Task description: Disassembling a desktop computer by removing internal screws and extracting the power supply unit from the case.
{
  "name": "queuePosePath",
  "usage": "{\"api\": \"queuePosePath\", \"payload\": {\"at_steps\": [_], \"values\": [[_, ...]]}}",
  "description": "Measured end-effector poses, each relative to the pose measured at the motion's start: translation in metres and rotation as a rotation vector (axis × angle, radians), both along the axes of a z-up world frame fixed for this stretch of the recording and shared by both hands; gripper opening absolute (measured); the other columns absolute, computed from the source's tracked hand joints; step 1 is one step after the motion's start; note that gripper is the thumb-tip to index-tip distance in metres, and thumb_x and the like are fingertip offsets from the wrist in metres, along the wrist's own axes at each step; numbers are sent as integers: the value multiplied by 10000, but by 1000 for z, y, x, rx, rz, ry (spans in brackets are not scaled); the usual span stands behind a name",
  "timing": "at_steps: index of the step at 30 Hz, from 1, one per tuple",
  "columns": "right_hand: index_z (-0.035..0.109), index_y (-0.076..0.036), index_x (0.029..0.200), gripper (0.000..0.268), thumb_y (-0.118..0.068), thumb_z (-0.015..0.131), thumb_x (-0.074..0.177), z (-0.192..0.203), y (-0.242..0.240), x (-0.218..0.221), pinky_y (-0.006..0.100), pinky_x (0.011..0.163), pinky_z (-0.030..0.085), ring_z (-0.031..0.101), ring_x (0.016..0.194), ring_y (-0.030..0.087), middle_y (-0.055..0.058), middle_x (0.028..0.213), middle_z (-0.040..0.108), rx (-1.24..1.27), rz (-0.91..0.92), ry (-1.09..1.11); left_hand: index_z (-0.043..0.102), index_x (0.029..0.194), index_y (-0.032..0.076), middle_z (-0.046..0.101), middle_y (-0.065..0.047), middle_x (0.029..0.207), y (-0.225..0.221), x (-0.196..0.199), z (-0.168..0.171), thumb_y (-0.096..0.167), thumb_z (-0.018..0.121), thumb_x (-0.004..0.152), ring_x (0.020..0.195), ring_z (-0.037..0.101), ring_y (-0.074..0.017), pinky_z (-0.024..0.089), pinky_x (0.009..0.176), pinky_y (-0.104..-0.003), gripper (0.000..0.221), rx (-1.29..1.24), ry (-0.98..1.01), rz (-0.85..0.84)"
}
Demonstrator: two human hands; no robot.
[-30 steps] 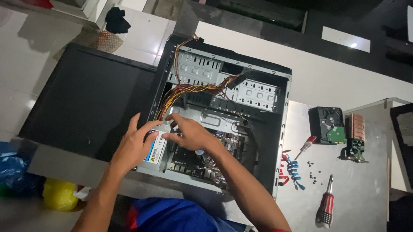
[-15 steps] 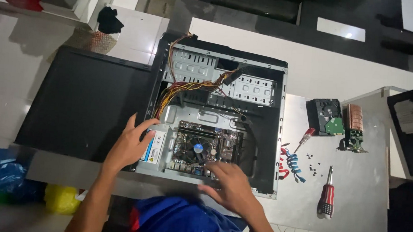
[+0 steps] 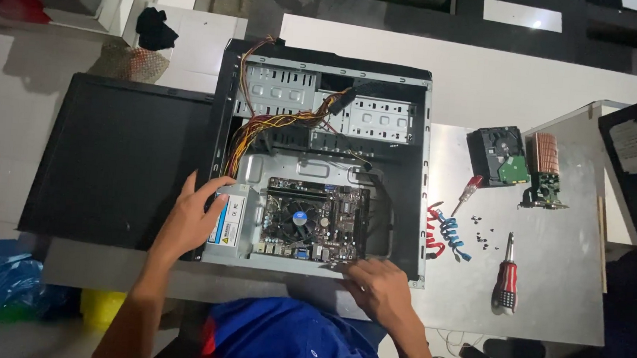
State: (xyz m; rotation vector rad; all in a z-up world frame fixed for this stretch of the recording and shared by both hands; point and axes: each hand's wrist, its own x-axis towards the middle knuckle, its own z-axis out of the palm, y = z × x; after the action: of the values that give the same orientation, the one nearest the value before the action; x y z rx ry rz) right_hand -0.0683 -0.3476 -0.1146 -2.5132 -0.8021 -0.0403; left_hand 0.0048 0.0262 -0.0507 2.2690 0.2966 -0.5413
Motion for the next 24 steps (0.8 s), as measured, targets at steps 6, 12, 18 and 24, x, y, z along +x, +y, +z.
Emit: {"api": "queuePosePath", "payload": {"at_steps": [6,12,18,24], "values": [[721,-215,854,82,-246,794,877,12,2,3,349,549,505,641,658,193,-43,775,716,26,2,18,555,1426,297,180,-280,1661,0,0,0,371,418,1035,1235,571,-399,537,883,-500,421,9,-31,-26],[703,-168,824,143,-232,729,949,14,1,5,357,491,478,608,573,186,-26,692,664,30,44,-13,549,1425,301,184,-255,1658,-2,3,10,347,426,1032,990,691,-318,608,715,-446,414,27,14,-11],[660,-177,769,154,-220,713,907,18,4,4,356,590,534,674,626,242,28,672,680,-78,-61,122,597,1447,196,233,-457,1555,-24,-9,51,180,459,1066,1441,252,-636,274,1160,-681,406,-42,-95,2],[668,-197,747,163,-213,817,812,18,-12,30,347,694,550,689,646,210,-13,682,697,-48,-66,73,594,1449,234,221,-434,1566,-32,-2,35,174,442,1063,1458,272,-600,292,1164,-665,420,-25,-110,35]]}}
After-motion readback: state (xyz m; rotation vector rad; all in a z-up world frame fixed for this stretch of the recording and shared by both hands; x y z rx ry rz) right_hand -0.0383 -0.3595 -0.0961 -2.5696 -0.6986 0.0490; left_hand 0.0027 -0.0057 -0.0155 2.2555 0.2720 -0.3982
